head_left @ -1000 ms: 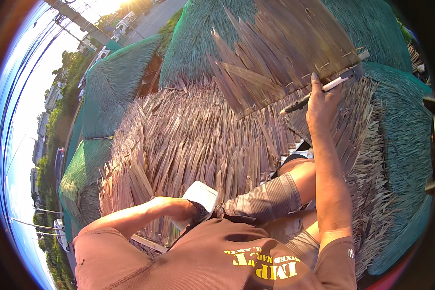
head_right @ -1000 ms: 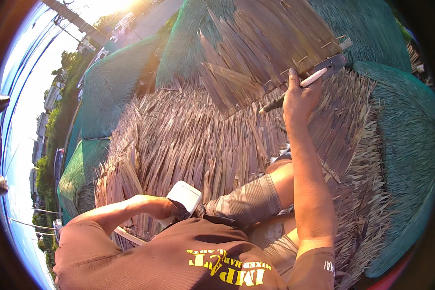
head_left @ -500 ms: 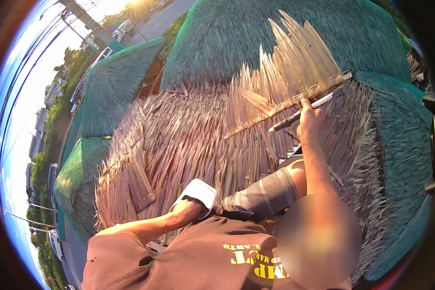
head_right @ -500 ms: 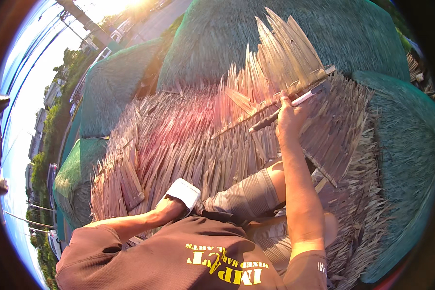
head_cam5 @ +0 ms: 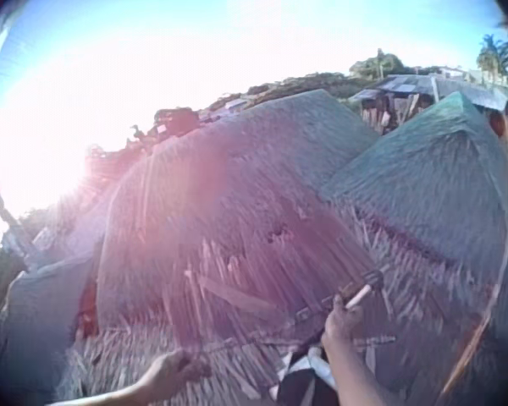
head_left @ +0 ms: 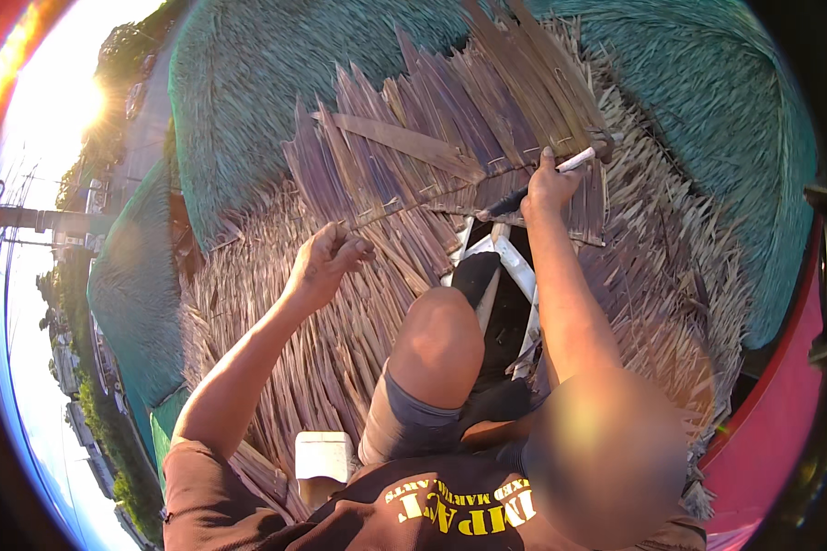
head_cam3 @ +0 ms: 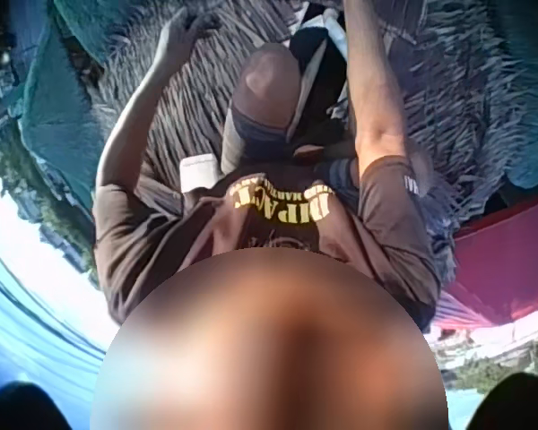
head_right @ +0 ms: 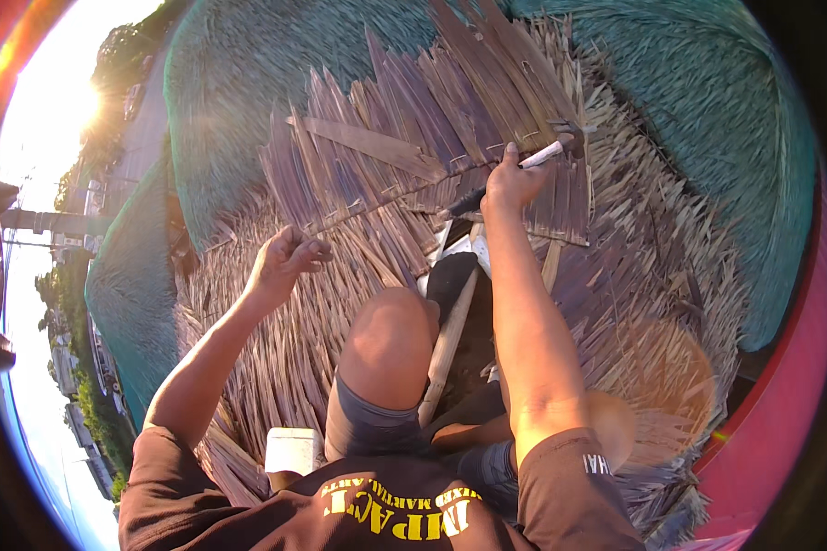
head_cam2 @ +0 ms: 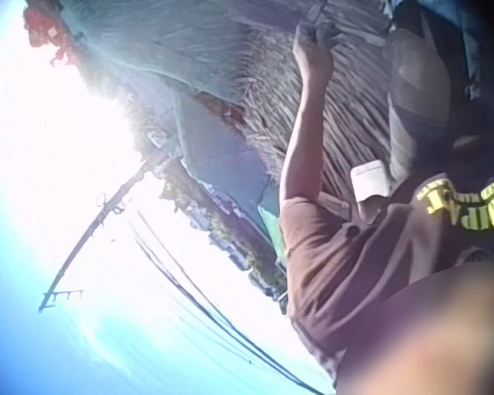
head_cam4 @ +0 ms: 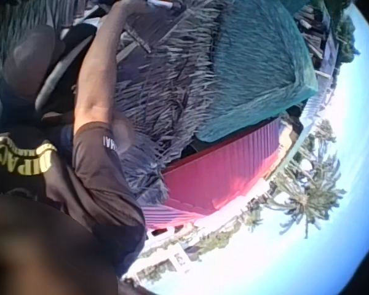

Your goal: The person is on a thatched roof, using a hammer to drive nails into wooden strips to secure the thatch. They repeatedly position the thatch, place nails, and hammer them into the underlying structure.

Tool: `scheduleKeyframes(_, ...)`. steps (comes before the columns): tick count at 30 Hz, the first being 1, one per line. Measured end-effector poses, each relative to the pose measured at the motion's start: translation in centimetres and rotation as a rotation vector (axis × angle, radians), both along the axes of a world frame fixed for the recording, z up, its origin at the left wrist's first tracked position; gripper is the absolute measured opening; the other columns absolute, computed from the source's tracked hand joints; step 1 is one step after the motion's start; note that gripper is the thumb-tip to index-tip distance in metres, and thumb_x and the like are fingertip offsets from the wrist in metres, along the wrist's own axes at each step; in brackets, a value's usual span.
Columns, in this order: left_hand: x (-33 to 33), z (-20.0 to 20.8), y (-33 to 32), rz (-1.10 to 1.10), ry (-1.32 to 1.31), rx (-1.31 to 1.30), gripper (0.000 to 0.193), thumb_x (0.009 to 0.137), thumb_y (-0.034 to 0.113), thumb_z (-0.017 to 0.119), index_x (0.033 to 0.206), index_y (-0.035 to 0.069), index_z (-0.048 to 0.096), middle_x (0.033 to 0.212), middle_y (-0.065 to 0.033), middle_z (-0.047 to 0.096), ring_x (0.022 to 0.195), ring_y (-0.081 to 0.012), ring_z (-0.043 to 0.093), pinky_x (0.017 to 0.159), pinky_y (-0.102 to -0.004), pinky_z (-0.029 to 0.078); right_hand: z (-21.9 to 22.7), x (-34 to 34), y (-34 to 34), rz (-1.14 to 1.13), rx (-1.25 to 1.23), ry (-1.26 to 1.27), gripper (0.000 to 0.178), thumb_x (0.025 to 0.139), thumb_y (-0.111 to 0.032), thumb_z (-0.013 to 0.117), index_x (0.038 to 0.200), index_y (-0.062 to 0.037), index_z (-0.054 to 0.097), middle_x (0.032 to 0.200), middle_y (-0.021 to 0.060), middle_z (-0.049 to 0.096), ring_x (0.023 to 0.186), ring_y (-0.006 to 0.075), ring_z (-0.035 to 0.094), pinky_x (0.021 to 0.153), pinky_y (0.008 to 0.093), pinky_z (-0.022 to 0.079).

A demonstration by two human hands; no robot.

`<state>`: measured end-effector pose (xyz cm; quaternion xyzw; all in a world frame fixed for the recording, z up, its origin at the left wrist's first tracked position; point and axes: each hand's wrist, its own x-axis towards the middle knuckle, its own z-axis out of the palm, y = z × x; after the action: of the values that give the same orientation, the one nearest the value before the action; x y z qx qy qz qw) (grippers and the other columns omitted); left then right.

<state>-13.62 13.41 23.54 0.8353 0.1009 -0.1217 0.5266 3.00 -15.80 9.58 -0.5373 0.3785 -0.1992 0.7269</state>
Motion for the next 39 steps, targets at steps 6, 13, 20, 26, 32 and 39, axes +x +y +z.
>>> scheduleKeyframes(6,19.0,-22.3,-12.4,-0.379,0.161,0.132,0.020,0.098,0.017,0.066,0.099,-0.002,0.062,0.083,-0.0083,0.069,0.066,-0.0140,0.068,0.058,-0.0320,0.053,-16.5,-3.9,-4.3,-0.233,0.350,0.269,0.064,0.099,-0.007,0.061,0.150,-0.0118,0.025,0.141,0.0145,0.046,0.113,0.0292,0.058,0.072,0.0431,0.064)
scheduleKeyframes(13,23.6,-40.2,-22.9,-0.263,0.295,-0.133,0.024,0.094,0.019,0.071,0.089,-0.003,0.064,0.073,-0.0071,0.067,0.059,-0.0138,0.065,0.057,-0.0304,0.052,-29.7,-6.0,-9.3,-0.395,0.316,0.415,0.046,0.099,-0.003,0.057,0.139,-0.0095,0.036,0.135,0.0144,0.049,0.110,0.0284,0.059,0.069,0.0398,0.063)
scheduleKeyframes(20,19.2,-46.1,-23.9,-0.141,0.703,-0.405,0.023,0.097,0.030,0.070,0.091,0.009,0.065,0.075,0.0037,0.061,0.060,-0.0048,0.052,0.057,-0.0239,0.045,-30.2,-7.1,-8.6,-0.067,-0.049,0.452,0.022,0.098,-0.024,0.067,0.095,-0.0036,0.059,0.079,0.0036,0.057,0.066,0.0149,0.053,0.061,0.0322,0.044)
scheduleKeyframes(26,17.8,-46.9,-24.1,0.043,0.774,-0.823,0.020,0.098,0.026,0.068,0.094,0.007,0.066,0.078,0.0019,0.062,0.065,-0.0052,0.054,0.060,-0.0215,0.048,-28.5,-3.9,-6.2,0.275,0.148,0.480,0.025,0.091,-0.023,0.074,0.084,-0.0007,0.067,0.066,0.0040,0.061,0.049,0.0127,0.055,0.046,0.0323,0.043)
scheduleKeyframes(32,16.6,-46.7,-25.3,0.026,0.747,-0.856,0.025,0.100,0.019,0.064,0.116,0.000,0.065,0.087,-0.0002,0.067,0.074,-0.0080,0.061,0.069,-0.0208,0.053,-29.5,-4.4,-8.4,0.377,-0.182,0.660,0.031,0.090,-0.029,0.072,0.089,0.0021,0.068,0.077,0.0181,0.070,0.067,0.0321,0.067,0.061,0.0443,0.051)
scheduleKeyframes(39,10.8,-44.8,-26.5,0.148,0.882,-0.503,0.023,0.099,0.012,0.065,0.117,-0.001,0.061,0.104,-0.0055,0.067,0.098,-0.0165,0.066,0.085,-0.0261,0.056,-29.7,-7.1,-15.1,0.721,-0.738,0.837,0.035,0.095,-0.033,0.063,0.101,0.0018,0.064,0.095,0.0291,0.069,0.095,0.0481,0.066,0.082,0.0547,0.052)
